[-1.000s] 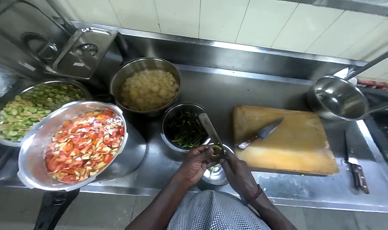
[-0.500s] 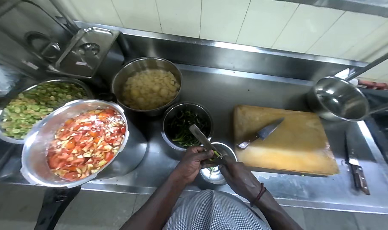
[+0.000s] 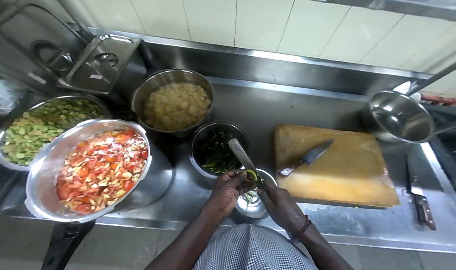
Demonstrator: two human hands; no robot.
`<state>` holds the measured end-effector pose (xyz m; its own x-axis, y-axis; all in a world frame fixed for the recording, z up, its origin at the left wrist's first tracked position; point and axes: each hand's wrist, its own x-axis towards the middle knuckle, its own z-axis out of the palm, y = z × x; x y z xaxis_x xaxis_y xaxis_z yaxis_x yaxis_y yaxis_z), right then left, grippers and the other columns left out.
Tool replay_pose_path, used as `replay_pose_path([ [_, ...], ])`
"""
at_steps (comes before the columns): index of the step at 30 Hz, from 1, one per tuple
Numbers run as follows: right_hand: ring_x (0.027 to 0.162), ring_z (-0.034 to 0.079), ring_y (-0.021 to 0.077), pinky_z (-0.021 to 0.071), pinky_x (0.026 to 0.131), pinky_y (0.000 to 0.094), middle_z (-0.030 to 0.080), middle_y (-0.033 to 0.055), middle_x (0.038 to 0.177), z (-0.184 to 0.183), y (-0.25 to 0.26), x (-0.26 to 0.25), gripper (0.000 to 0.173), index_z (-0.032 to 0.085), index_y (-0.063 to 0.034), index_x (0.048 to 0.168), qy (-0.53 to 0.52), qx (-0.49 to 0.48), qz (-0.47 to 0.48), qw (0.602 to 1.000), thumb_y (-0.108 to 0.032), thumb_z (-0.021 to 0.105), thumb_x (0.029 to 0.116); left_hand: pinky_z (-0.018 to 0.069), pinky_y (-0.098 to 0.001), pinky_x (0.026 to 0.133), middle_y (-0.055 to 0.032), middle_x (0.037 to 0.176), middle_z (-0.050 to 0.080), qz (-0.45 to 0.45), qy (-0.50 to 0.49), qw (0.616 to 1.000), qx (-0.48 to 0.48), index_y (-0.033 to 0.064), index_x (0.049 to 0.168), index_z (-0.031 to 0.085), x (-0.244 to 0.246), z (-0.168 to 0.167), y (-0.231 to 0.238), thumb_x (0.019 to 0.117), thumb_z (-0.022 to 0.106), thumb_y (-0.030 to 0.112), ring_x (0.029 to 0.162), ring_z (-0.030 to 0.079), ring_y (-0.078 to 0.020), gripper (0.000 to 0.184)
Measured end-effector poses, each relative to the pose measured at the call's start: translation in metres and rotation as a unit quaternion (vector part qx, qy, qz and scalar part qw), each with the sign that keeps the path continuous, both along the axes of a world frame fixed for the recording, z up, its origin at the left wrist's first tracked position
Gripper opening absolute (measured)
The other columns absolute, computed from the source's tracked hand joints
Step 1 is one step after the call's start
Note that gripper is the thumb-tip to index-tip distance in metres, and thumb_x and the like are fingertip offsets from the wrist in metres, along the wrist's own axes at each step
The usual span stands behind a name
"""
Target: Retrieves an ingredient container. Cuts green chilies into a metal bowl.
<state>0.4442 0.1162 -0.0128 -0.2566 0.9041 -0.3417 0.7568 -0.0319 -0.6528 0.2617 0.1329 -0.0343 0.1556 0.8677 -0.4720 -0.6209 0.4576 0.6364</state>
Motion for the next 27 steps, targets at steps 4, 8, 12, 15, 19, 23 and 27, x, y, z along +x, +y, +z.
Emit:
replay_pose_path([
  [4,0.068,0.060,0.0199,0.0508,0.066,0.0405,0.057,0.0053,0.074,0.014,0.002,0.008,0.028,0.062,-0.0102,0.109,-0.039,-0.056,0.060,0.996,-0.032,0.045,0.1082,0.0629,-0.0430,0.081,-0.0166,0.093,0.072,-0.016,0.036,0.999,-0.006,-0.0024,0.098,0.067,-0.013,0.002,0.003,0.1025,0.058,0.005,0.080,0.073,-0.0257,0.013],
  [8,0.068,0.060,0.0188,0.0509,0.066,0.0396,0.058,0.0049,0.076,0.013,0.004,0.011,0.026,0.063,-0.0098,0.109,-0.032,-0.078,0.092,0.992,-0.030,0.047,0.1074,0.0634,-0.0421,0.078,-0.0172,0.089,0.072,-0.091,0.048,0.995,-0.014,-0.0040,0.098,0.068,-0.018,0.001,0.005,0.0994,0.061,0.002,0.077,0.073,-0.0250,0.009],
  [12,0.068,0.060,0.0192,0.0509,0.065,0.0406,0.058,0.0048,0.075,0.007,0.004,0.008,0.026,0.064,-0.0107,0.109,-0.006,-0.070,0.085,0.994,-0.031,0.048,0.1070,0.0625,-0.0361,0.072,-0.0127,0.086,0.071,-0.125,0.048,0.991,-0.012,-0.0009,0.100,0.068,-0.014,0.006,0.006,0.0965,0.064,0.001,0.073,0.070,-0.0192,0.006],
  [15,0.062,0.056,0.0158,0.0493,0.061,0.0368,0.055,0.0022,0.070,0.000,0.001,0.005,0.027,0.065,-0.0114,0.107,0.026,-0.024,0.023,0.999,-0.032,0.048,0.1071,0.0626,-0.0409,0.080,-0.0132,0.092,0.071,-0.124,0.007,0.992,0.000,0.0012,0.106,0.067,-0.016,-0.001,0.007,0.0997,0.061,0.006,0.079,0.072,-0.0217,0.010],
  [19,0.060,0.056,0.0145,0.0491,0.059,0.0356,0.055,0.0011,0.068,-0.002,-0.002,0.001,0.027,0.064,-0.0111,0.105,0.029,0.012,-0.009,0.999,-0.033,0.048,0.1072,0.0624,-0.0428,0.081,-0.0155,0.093,0.071,-0.066,0.012,0.998,0.014,-0.0009,0.100,0.069,-0.008,-0.007,0.001,0.0988,0.061,0.001,0.080,0.072,-0.0238,0.008],
  [23,0.060,0.055,0.0141,0.0486,0.059,0.0349,0.054,0.0011,0.068,-0.001,-0.002,0.003,0.026,0.063,-0.0118,0.106,0.034,0.000,0.009,0.999,-0.033,0.049,0.1071,0.0625,-0.0379,0.076,-0.0141,0.087,0.071,-0.031,0.027,0.999,0.021,-0.0008,0.093,0.070,-0.007,-0.006,-0.001,0.0975,0.064,0.000,0.075,0.070,-0.0204,0.008],
  [27,0.060,0.054,0.0148,0.0480,0.059,0.0356,0.053,0.0016,0.069,0.009,0.002,0.012,0.025,0.063,-0.0110,0.106,0.025,-0.043,0.054,0.997,-0.032,0.049,0.1066,0.0606,-0.0358,0.074,-0.0109,0.081,0.068,-0.048,0.054,0.997,0.027,0.0003,0.090,0.070,-0.017,-0.004,-0.001,0.0957,0.065,0.000,0.071,0.066,-0.0173,0.008],
])
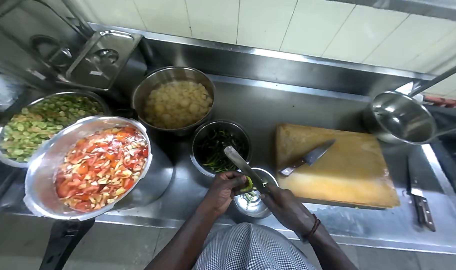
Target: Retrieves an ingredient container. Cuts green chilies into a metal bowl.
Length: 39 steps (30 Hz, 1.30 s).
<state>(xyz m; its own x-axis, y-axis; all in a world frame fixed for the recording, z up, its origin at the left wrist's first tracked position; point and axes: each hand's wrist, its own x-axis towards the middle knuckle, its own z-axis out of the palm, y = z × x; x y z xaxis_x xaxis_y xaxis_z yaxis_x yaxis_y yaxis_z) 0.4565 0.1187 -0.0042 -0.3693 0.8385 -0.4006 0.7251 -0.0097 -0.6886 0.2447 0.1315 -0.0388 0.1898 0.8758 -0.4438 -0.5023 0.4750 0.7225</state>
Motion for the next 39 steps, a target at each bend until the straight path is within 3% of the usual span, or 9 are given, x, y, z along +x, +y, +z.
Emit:
replay_pose_path([
  [3,0.065,0.058,0.0181,0.0501,0.062,0.0394,0.057,0.0035,0.072,0.006,0.001,-0.003,0.024,0.063,-0.0114,0.106,-0.040,0.007,0.022,0.999,-0.031,0.049,0.1063,0.0630,-0.0363,0.073,-0.0145,0.083,0.072,-0.026,0.006,1.000,-0.003,-0.0020,0.087,0.069,0.000,0.001,0.000,0.0946,0.066,-0.003,0.072,0.072,-0.0202,0.008],
  [7,0.072,0.064,0.0242,0.0534,0.069,0.0447,0.061,0.0077,0.076,0.009,-0.002,-0.020,0.026,0.063,-0.0100,0.109,-0.091,0.030,0.017,0.995,-0.032,0.049,0.1070,0.0605,-0.0326,0.068,-0.0125,0.079,0.069,-0.026,0.028,0.999,0.001,-0.0014,0.085,0.068,0.006,0.002,-0.001,0.0920,0.069,-0.002,0.068,0.067,-0.0167,0.007],
  [15,0.052,0.060,0.0153,0.0549,0.053,0.0373,0.059,0.0015,0.065,-0.016,-0.006,-0.009,0.026,0.065,-0.0109,0.111,0.062,0.116,-0.135,0.982,-0.032,0.050,0.1055,0.0615,-0.0356,0.076,-0.0148,0.095,0.073,0.020,0.021,1.000,0.008,0.0002,0.097,0.071,0.004,0.014,-0.001,0.1008,0.060,0.006,0.079,0.071,-0.0205,0.012],
  [20,0.065,0.059,0.0116,0.0523,0.061,0.0352,0.063,-0.0015,0.079,-0.024,-0.003,-0.010,0.056,0.063,-0.0131,0.126,0.099,0.084,-0.153,0.980,-0.049,0.075,0.0853,0.0606,-0.0406,0.082,-0.0119,0.095,0.069,0.072,-0.079,0.992,-0.060,0.0040,0.099,0.068,0.017,0.022,-0.004,0.1022,0.057,0.006,0.082,0.069,-0.0222,0.012],
  [24,0.070,0.059,0.0083,0.0536,0.066,0.0296,0.064,-0.0019,0.087,-0.025,-0.005,-0.018,0.067,0.062,-0.0105,0.126,0.177,0.094,-0.164,0.966,-0.048,0.084,0.0752,0.0580,-0.0315,0.072,-0.0083,0.091,0.067,0.051,-0.100,0.989,-0.095,0.0059,0.101,0.067,0.029,0.020,-0.011,0.1031,0.055,0.008,0.077,0.065,-0.0171,0.013],
  [28,0.059,0.057,0.0104,0.0513,0.054,0.0280,0.064,0.0009,0.081,-0.021,-0.004,-0.023,0.040,0.065,-0.0104,0.117,0.233,0.096,-0.190,0.949,-0.036,0.077,0.0873,0.0573,-0.0287,0.071,-0.0082,0.086,0.066,0.037,-0.089,0.989,-0.111,0.0037,0.099,0.068,0.034,0.015,-0.013,0.1017,0.058,0.006,0.072,0.064,-0.0147,0.011],
  [31,0.051,0.054,0.0125,0.0485,0.048,0.0280,0.063,0.0027,0.073,-0.017,-0.003,-0.023,0.023,0.067,-0.0116,0.112,0.251,0.085,-0.209,0.941,-0.030,0.067,0.0981,0.0581,-0.0318,0.078,-0.0120,0.093,0.070,0.018,-0.042,0.996,-0.072,0.0007,0.099,0.070,0.031,0.012,-0.012,0.0992,0.062,0.003,0.081,0.067,-0.0179,0.008],
  [35,0.054,0.055,0.0097,0.0479,0.051,0.0279,0.062,-0.0015,0.071,-0.019,0.000,-0.013,0.024,0.068,-0.0153,0.113,0.196,0.103,-0.170,0.960,-0.034,0.066,0.0988,0.0565,-0.0308,0.085,-0.0101,0.109,0.071,-0.082,0.082,0.986,0.119,0.0035,0.119,0.072,0.015,0.012,-0.007,0.0964,0.064,0.000,0.093,0.067,-0.0167,0.024],
  [39,0.061,0.059,0.0080,0.0518,0.056,0.0297,0.064,-0.0038,0.075,-0.018,0.003,-0.007,0.030,0.067,-0.0166,0.115,0.143,0.126,-0.116,0.975,-0.040,0.066,0.0976,0.0566,-0.0258,0.073,-0.0056,0.096,0.072,-0.138,0.203,0.942,0.227,0.0033,0.103,0.075,0.005,0.019,-0.003,0.0970,0.066,0.003,0.079,0.066,-0.0119,0.011],
])
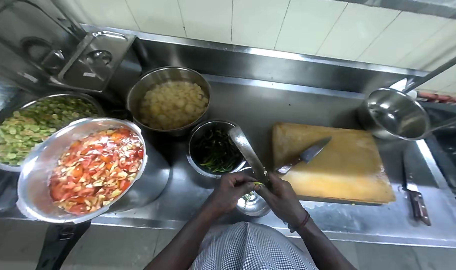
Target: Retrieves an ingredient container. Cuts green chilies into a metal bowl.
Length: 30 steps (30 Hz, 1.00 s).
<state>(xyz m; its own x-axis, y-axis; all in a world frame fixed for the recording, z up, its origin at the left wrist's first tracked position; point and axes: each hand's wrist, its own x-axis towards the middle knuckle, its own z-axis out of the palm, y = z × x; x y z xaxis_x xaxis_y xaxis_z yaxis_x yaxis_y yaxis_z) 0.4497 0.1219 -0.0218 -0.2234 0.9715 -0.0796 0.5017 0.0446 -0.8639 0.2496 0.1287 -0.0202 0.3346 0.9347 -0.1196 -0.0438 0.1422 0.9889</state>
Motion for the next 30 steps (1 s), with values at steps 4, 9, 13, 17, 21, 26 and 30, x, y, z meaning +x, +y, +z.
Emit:
replay_pose_path([
  [4,0.061,0.060,0.0080,0.0521,0.057,0.0279,0.065,-0.0030,0.076,0.005,0.003,0.001,0.027,0.068,-0.0163,0.114,0.018,-0.034,0.022,0.999,-0.037,0.068,0.0974,0.0560,-0.0238,0.068,-0.0065,0.085,0.072,0.012,-0.027,1.000,-0.006,0.0007,0.094,0.075,0.004,-0.006,0.000,0.0946,0.068,-0.001,0.071,0.064,-0.0101,0.007],
  [9,0.047,0.047,0.0124,0.0430,0.045,0.0292,0.054,0.0025,0.065,0.001,0.004,-0.001,0.025,0.066,-0.0120,0.107,0.093,-0.153,0.019,0.984,-0.036,0.062,0.1011,0.0564,-0.0263,0.075,-0.0056,0.091,0.071,0.078,-0.070,0.994,-0.031,0.0013,0.092,0.074,0.021,-0.024,-0.009,0.0955,0.066,-0.001,0.078,0.064,-0.0104,0.009],
  [13,0.043,0.042,0.0118,0.0390,0.042,0.0274,0.046,0.0023,0.060,-0.003,0.004,-0.003,0.029,0.064,-0.0108,0.104,0.128,-0.214,0.019,0.968,-0.039,0.056,0.1038,0.0557,-0.0261,0.071,-0.0054,0.086,0.069,0.130,-0.049,0.990,0.009,0.0029,0.090,0.073,0.030,-0.032,-0.013,0.0954,0.067,0.000,0.074,0.063,-0.0107,0.009],
  [17,0.043,0.041,0.0108,0.0388,0.042,0.0263,0.045,0.0017,0.059,-0.002,0.007,-0.003,0.030,0.064,-0.0113,0.103,0.130,-0.239,0.008,0.962,-0.040,0.056,0.1042,0.0568,-0.0258,0.072,-0.0047,0.089,0.070,0.156,-0.006,0.987,0.046,0.0035,0.090,0.073,0.034,-0.029,-0.012,0.0953,0.067,0.001,0.077,0.065,-0.0108,0.008],
  [21,0.043,0.041,0.0119,0.0383,0.041,0.0272,0.046,0.0025,0.059,-0.004,0.010,-0.003,0.030,0.063,-0.0112,0.100,0.112,-0.226,0.021,0.967,-0.040,0.056,0.1045,0.0555,-0.0258,0.068,-0.0047,0.083,0.069,0.165,0.030,0.986,0.023,0.0034,0.090,0.073,0.035,-0.027,-0.011,0.0966,0.067,0.002,0.071,0.064,-0.0111,0.009],
  [26,0.044,0.043,0.0133,0.0396,0.043,0.0286,0.047,0.0035,0.060,-0.007,0.012,-0.001,0.032,0.063,-0.0105,0.099,0.074,-0.209,0.025,0.975,-0.041,0.056,0.1042,0.0552,-0.0265,0.069,-0.0037,0.086,0.069,0.163,0.084,0.983,0.003,0.0055,0.091,0.073,0.035,-0.024,-0.011,0.0986,0.066,0.006,0.073,0.064,-0.0113,0.010],
  [30,0.047,0.047,0.0141,0.0429,0.046,0.0309,0.050,0.0030,0.062,-0.003,0.010,-0.002,0.032,0.064,-0.0099,0.100,0.021,-0.178,0.028,0.983,-0.041,0.058,0.1034,0.0564,-0.0330,0.075,-0.0050,0.092,0.071,0.193,0.137,0.971,-0.022,0.0063,0.104,0.072,0.027,-0.026,-0.002,0.1011,0.064,0.013,0.078,0.065,-0.0123,0.011],
])
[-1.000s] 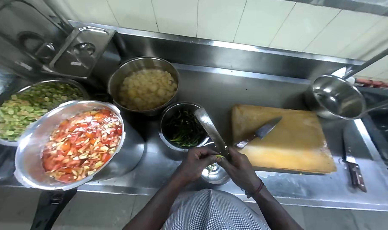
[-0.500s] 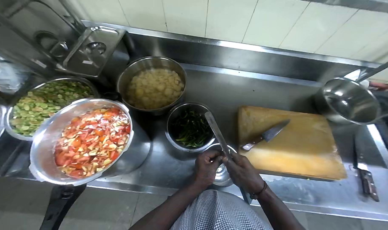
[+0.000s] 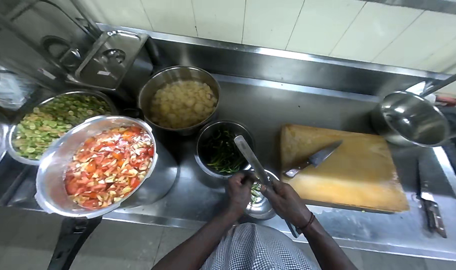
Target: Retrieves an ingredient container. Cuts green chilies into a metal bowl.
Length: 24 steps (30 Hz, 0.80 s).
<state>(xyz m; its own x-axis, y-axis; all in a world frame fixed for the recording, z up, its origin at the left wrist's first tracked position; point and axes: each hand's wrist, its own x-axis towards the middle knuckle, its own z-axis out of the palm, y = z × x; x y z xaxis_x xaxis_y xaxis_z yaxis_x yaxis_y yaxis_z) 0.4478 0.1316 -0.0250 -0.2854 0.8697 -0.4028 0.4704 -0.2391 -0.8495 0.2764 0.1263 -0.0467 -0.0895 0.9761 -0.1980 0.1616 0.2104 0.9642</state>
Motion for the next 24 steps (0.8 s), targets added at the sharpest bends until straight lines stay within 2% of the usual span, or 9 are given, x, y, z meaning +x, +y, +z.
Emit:
replay_pose_path([
  [3,0.053,0.053,0.0112,0.0467,0.052,0.0300,0.056,-0.0004,0.066,-0.007,-0.006,0.000,0.031,0.067,-0.0112,0.103,-0.037,0.073,-0.010,0.997,-0.042,0.065,0.0984,0.0568,-0.0360,0.080,-0.0074,0.101,0.071,-0.058,0.065,0.996,0.018,0.0047,0.107,0.073,-0.013,0.005,0.008,0.1012,0.063,0.009,0.086,0.067,-0.0154,0.012],
  [6,0.061,0.060,0.0106,0.0528,0.059,0.0327,0.063,-0.0016,0.071,-0.013,-0.007,0.002,0.038,0.068,-0.0112,0.106,-0.083,0.123,-0.031,0.988,-0.045,0.074,0.0901,0.0454,-0.0472,0.109,-0.0110,0.129,0.067,-0.218,0.223,0.948,0.064,0.0049,0.109,0.077,-0.015,-0.004,0.013,0.0961,0.063,0.004,0.124,0.060,-0.0278,0.019],
  [8,0.060,0.060,0.0114,0.0526,0.058,0.0348,0.062,-0.0017,0.070,-0.013,-0.006,0.004,0.038,0.069,-0.0115,0.108,-0.101,0.151,-0.046,0.982,-0.047,0.066,0.0947,0.0399,-0.0489,0.114,-0.0064,0.140,0.062,-0.263,0.288,0.920,0.045,0.0112,0.109,0.079,-0.014,-0.010,0.016,0.0957,0.066,0.014,0.135,0.052,-0.0289,0.019],
  [10,0.057,0.059,0.0138,0.0513,0.055,0.0367,0.060,0.0001,0.068,-0.012,-0.004,0.007,0.039,0.069,-0.0113,0.106,-0.110,0.154,-0.061,0.980,-0.046,0.051,0.1038,0.0417,-0.0472,0.112,-0.0032,0.135,0.066,-0.250,0.290,0.923,0.026,0.0102,0.094,0.080,-0.017,-0.009,0.020,0.0936,0.072,0.020,0.132,0.054,-0.0261,0.013],
  [12,0.056,0.058,0.0138,0.0510,0.054,0.0358,0.059,0.0002,0.066,-0.013,-0.004,0.010,0.037,0.069,-0.0114,0.102,-0.118,0.159,-0.072,0.978,-0.041,0.048,0.1065,0.0461,-0.0476,0.107,-0.0020,0.127,0.069,-0.246,0.302,0.921,0.006,0.0110,0.092,0.079,-0.024,-0.007,0.030,0.0917,0.074,0.023,0.124,0.059,-0.0241,0.013],
  [15,0.059,0.060,0.0124,0.0524,0.057,0.0354,0.062,-0.0009,0.069,-0.016,-0.005,0.012,0.027,0.070,-0.0125,0.101,-0.128,0.169,-0.077,0.974,-0.038,0.060,0.1018,0.0536,-0.0551,0.095,-0.0107,0.112,0.072,-0.233,0.336,0.913,-0.014,0.0099,0.102,0.077,-0.040,0.001,0.049,0.0961,0.070,0.022,0.109,0.067,-0.0309,0.016],
  [18,0.064,0.064,0.0117,0.0551,0.062,0.0365,0.067,-0.0017,0.075,-0.016,-0.005,0.011,0.026,0.070,-0.0137,0.106,-0.139,0.156,-0.072,0.975,-0.037,0.066,0.0976,0.0519,-0.0570,0.098,-0.0163,0.118,0.070,-0.181,0.429,0.883,-0.062,0.0083,0.113,0.074,-0.050,0.001,0.076,0.1006,0.062,0.026,0.116,0.064,-0.0360,0.025],
  [21,0.063,0.062,0.0135,0.0538,0.061,0.0376,0.064,-0.0004,0.073,-0.015,-0.006,0.011,0.032,0.068,-0.0121,0.109,-0.145,0.127,-0.067,0.979,-0.043,0.064,0.0988,0.0532,-0.0620,0.088,-0.0238,0.112,0.070,-0.153,0.494,0.853,-0.074,0.0012,0.110,0.072,-0.058,-0.023,0.095,0.0974,0.063,0.021,0.107,0.067,-0.0436,0.025],
  [24,0.062,0.061,0.0136,0.0533,0.060,0.0372,0.063,0.0000,0.072,-0.014,-0.006,0.013,0.034,0.067,-0.0120,0.109,-0.148,0.130,-0.060,0.979,-0.045,0.062,0.0993,0.0522,-0.0633,0.090,-0.0247,0.121,0.067,-0.161,0.507,0.845,-0.059,0.0020,0.124,0.068,-0.060,-0.039,0.100,0.0977,0.061,0.018,0.111,0.065,-0.0449,0.031],
])
